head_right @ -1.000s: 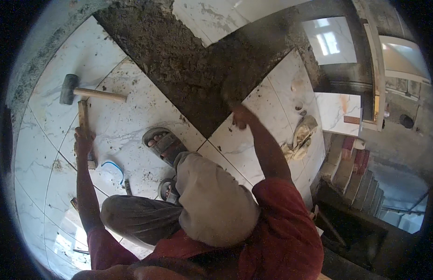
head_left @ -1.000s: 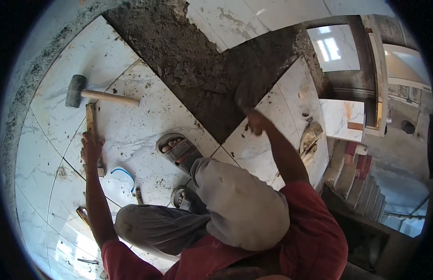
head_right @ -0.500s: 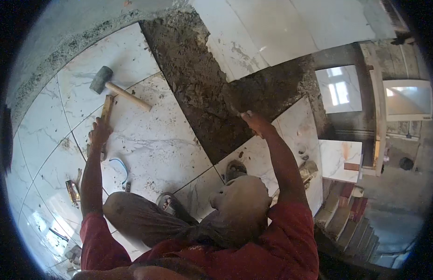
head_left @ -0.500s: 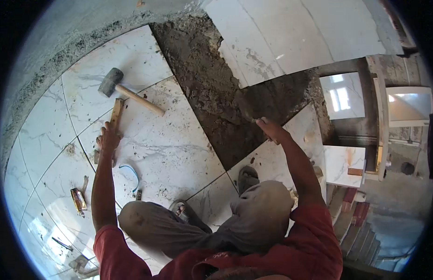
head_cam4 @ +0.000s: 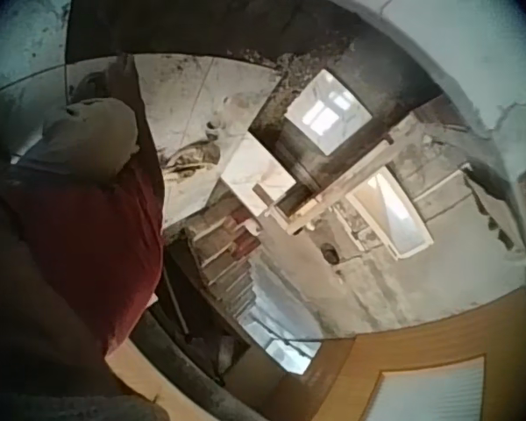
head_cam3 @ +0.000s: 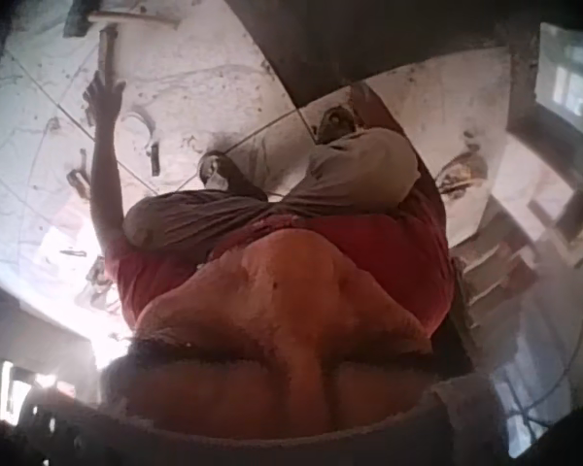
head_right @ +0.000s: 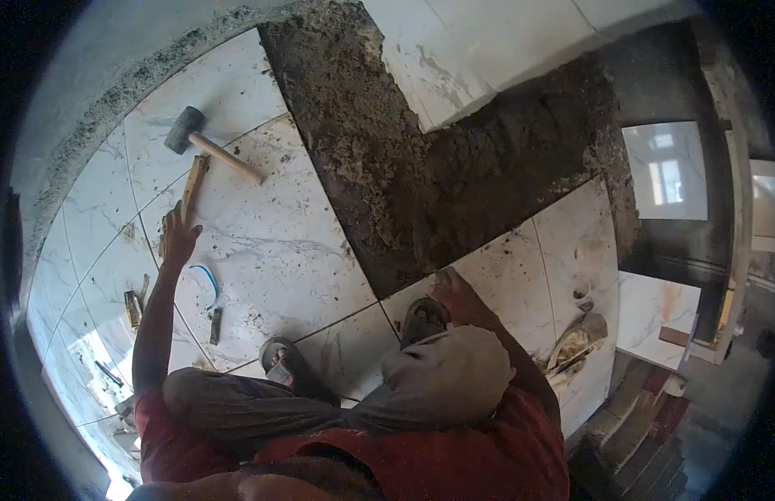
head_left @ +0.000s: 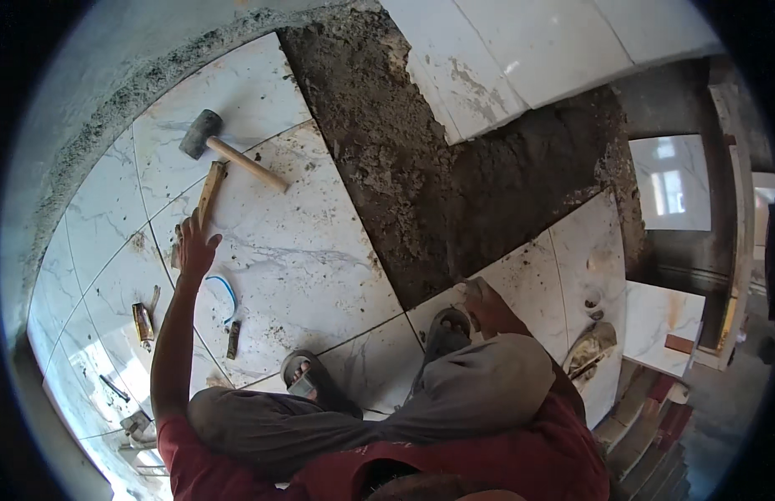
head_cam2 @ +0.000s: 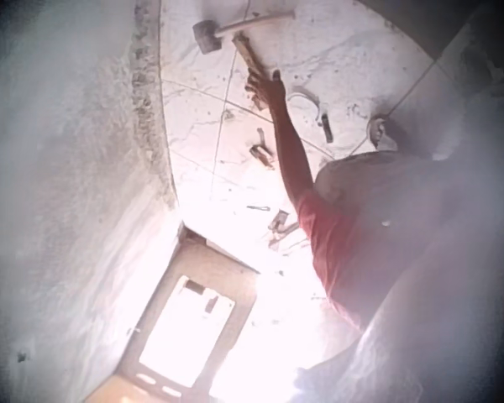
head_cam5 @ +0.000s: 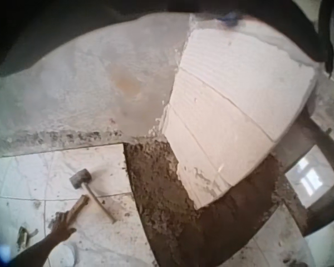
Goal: The person lays floor tiles by tapping a tile with a rubber mallet, spreading cement mortar with a trowel, and chipping tile edges using a hammer and chisel.
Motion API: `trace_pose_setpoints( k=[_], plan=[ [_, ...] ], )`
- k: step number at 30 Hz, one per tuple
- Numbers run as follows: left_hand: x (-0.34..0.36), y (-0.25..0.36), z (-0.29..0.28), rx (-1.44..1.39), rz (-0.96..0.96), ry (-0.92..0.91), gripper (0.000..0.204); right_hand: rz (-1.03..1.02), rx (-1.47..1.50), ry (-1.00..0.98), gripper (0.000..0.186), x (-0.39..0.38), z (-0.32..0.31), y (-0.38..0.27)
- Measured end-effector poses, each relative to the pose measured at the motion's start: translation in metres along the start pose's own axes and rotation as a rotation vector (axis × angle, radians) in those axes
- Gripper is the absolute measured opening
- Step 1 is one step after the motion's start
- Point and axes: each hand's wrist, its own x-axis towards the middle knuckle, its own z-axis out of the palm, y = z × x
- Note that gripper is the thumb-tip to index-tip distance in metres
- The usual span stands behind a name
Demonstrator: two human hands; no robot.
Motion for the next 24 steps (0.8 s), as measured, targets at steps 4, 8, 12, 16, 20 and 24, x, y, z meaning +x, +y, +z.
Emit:
trace_pose_setpoints(
  k=[4, 8, 12, 16, 20, 24],
  plan=[
    [-0.021, 0.02, -0.028, -0.048, 0.143, -0.004, 0.078, -0.374, -0.131, -0.106, 0.055, 0.021, 0.007, -0.018],
    [-0.037, 0.066, -0.038, -0.044, 0.358, -0.13, 0.07, -0.346, -0.135, -0.092, 0.057, 0.071, 0.007, -0.023],
    [-0.057, 0.127, -0.071, -0.038, 0.542, -0.231, 0.063, -0.471, -0.329, 0.018, 0.062, 0.101, -0.047, 0.008],
    [-0.071, 0.185, -0.092, -0.064, 0.639, -0.308, 0.058, -0.397, -0.28, 0.085, 0.063, 0.11, -0.108, 0.043],
    [-0.086, 0.235, -0.097, -0.142, 0.6, -0.381, 0.056, -0.537, -0.338, 0.472, 0.051, 0.115, -0.18, 0.078],
    [-0.103, 0.229, -0.085, -0.215, 0.535, -0.557, 0.056, -0.203, 0.198, 0.277, 0.054, 0.114, -0.243, 0.023]
  ],
)
